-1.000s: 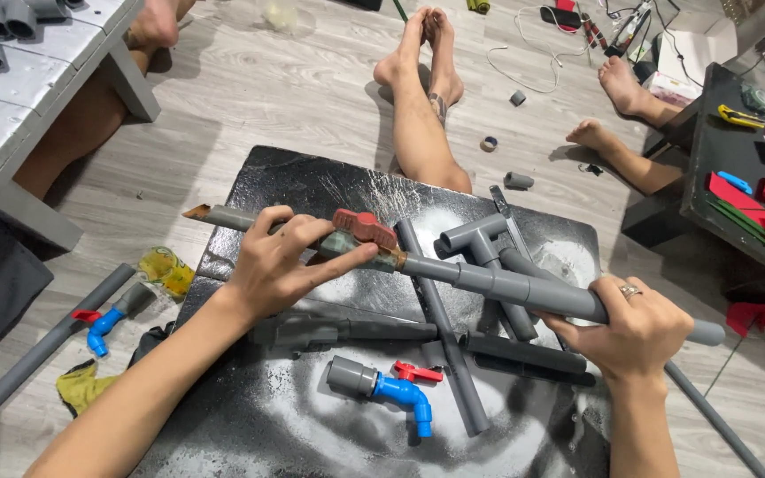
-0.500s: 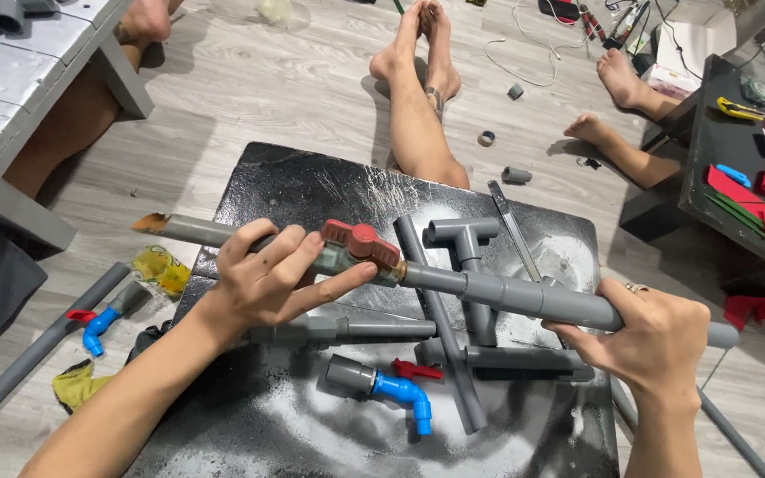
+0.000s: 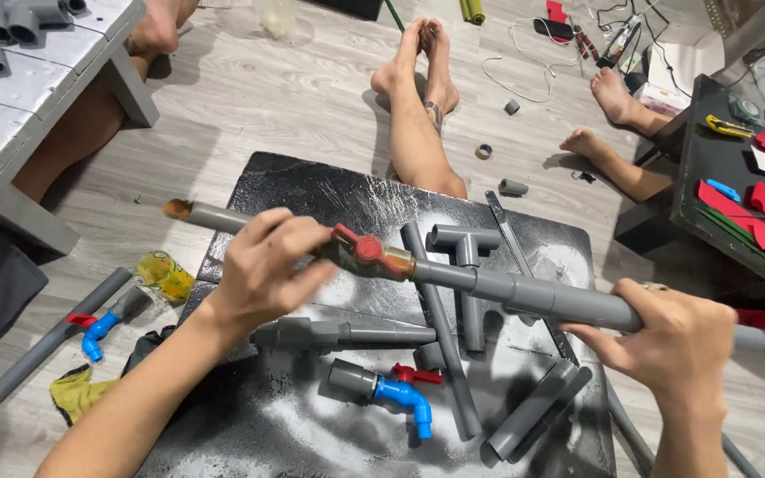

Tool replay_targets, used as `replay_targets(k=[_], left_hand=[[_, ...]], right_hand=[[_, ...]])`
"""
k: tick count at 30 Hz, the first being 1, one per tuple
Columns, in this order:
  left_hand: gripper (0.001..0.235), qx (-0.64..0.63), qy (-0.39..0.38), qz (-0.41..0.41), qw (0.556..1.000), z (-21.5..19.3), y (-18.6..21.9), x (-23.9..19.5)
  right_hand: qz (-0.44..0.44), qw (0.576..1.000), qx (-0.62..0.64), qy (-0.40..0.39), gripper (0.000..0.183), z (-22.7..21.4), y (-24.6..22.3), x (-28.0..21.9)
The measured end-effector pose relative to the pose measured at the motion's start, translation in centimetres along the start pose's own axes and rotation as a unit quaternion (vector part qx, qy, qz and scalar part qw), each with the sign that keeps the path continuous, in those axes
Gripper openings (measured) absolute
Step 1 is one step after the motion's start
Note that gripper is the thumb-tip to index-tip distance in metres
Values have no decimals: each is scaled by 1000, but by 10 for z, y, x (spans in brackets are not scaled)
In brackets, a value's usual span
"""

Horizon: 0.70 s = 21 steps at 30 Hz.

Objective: The person assembles various gray PVC pipe fittings and valves on a low black table. They connect straight pipes, elbows, and T-joints, then attach a red-handled valve and a blue elbow valve to the assembly. The person repeatedly connects and disconnects sections to test fitment.

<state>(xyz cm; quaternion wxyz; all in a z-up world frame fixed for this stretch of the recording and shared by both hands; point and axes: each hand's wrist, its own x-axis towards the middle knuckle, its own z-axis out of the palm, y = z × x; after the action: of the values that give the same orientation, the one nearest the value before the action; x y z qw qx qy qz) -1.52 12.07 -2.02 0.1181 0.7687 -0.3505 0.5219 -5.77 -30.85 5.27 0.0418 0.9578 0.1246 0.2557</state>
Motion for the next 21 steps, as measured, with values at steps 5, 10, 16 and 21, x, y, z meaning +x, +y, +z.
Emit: replay_targets(k=[5,10,16,21], left_hand=[[65,-49,-79,-128,987,-16,-2,26],[104,-152,-254,-82,952,-15,-10,28],[31,-145,-134,-27,980,-28,-2,50],[38,-120,-119,17,985,-36,5,65]], right_hand=[[-13,997,-70,16,72,-4,4,-3],[-48,992,-90,76,78,-4,3,-10],[-38,993,-75,80,77,-2,6,-16],[-44,993,-42,103,67,-5,2,-19]])
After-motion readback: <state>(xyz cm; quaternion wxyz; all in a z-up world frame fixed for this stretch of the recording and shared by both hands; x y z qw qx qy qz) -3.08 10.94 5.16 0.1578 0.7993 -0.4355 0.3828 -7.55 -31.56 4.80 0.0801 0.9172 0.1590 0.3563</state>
